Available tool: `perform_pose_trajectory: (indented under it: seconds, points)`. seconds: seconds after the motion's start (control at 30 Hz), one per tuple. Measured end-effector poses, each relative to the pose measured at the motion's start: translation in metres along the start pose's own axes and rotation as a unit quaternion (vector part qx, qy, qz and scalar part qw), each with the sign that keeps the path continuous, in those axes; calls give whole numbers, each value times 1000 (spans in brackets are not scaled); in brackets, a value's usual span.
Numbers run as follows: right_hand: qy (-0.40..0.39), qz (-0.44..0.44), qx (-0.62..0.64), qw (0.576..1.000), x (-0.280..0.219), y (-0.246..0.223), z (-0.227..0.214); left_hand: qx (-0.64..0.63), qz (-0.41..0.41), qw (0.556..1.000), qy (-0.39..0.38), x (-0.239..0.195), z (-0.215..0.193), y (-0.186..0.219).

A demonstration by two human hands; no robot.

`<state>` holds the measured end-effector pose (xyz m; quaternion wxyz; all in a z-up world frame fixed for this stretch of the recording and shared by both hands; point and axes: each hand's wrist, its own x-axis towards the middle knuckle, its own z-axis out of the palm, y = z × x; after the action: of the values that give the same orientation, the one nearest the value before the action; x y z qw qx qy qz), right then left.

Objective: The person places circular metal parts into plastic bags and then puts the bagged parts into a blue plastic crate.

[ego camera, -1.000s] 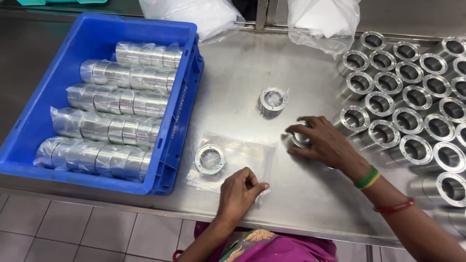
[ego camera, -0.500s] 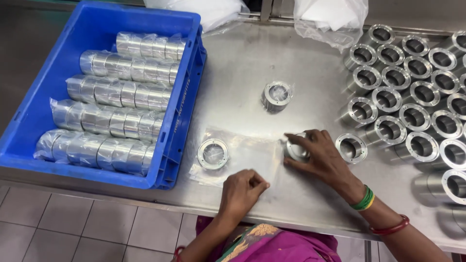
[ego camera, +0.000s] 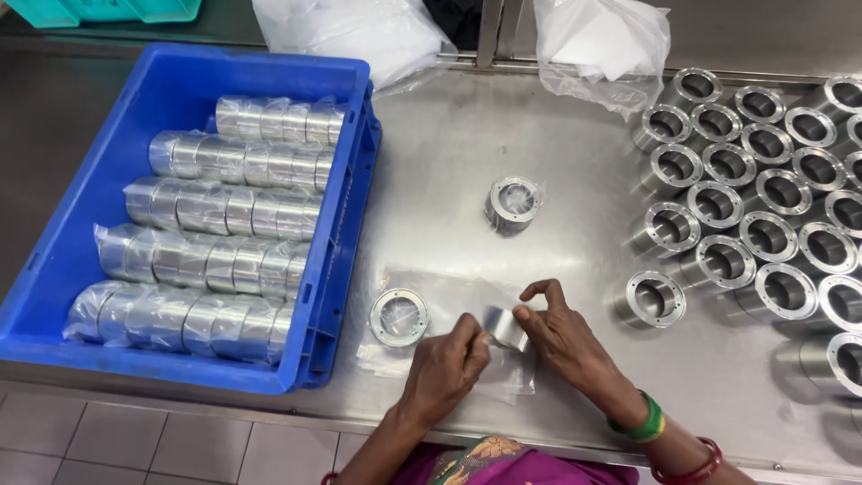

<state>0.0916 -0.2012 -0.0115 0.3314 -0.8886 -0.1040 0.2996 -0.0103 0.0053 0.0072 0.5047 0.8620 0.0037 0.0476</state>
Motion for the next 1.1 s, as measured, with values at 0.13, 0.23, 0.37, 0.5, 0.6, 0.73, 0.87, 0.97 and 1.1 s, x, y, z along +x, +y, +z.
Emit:
perform_pose_trajectory:
  seconds: [0.13, 0.23, 0.37, 0.5, 0.6, 0.73, 0.87, 0.97, 1.1]
  points:
    - [-12, -21, 67, 997, -20, -37, -11, 28, 99, 992, 72, 17, -9, 23]
    - [37, -142, 37, 988, -34, -47, -16, -12, 118, 985, 124, 26, 8, 37]
    - [258, -434, -149, 850, -42, -47, -20, -60, 161, 980, 101, 22, 13, 76]
    - [235, -355, -42, 904, -44, -22, -31, -217, 130, 967, 40, 18, -9, 105]
    - [171, -319, 33, 932, -33, 15, -31, -65, 220, 970, 81, 31, -33, 124]
    - [50, -257, 254, 931, -19, 58, -18, 101, 260, 959, 49, 43, 5, 49]
    - [142, -356, 61, 922, -44, 32, -18, 135, 108, 985, -15, 40, 56, 14]
    - [242, -375, -147, 883, -56, 17, -21, 145, 60, 988, 11, 38, 60, 41]
    - [243, -295, -140, 914, -42, 31, -12, -30, -28, 997, -72, 39, 61, 37]
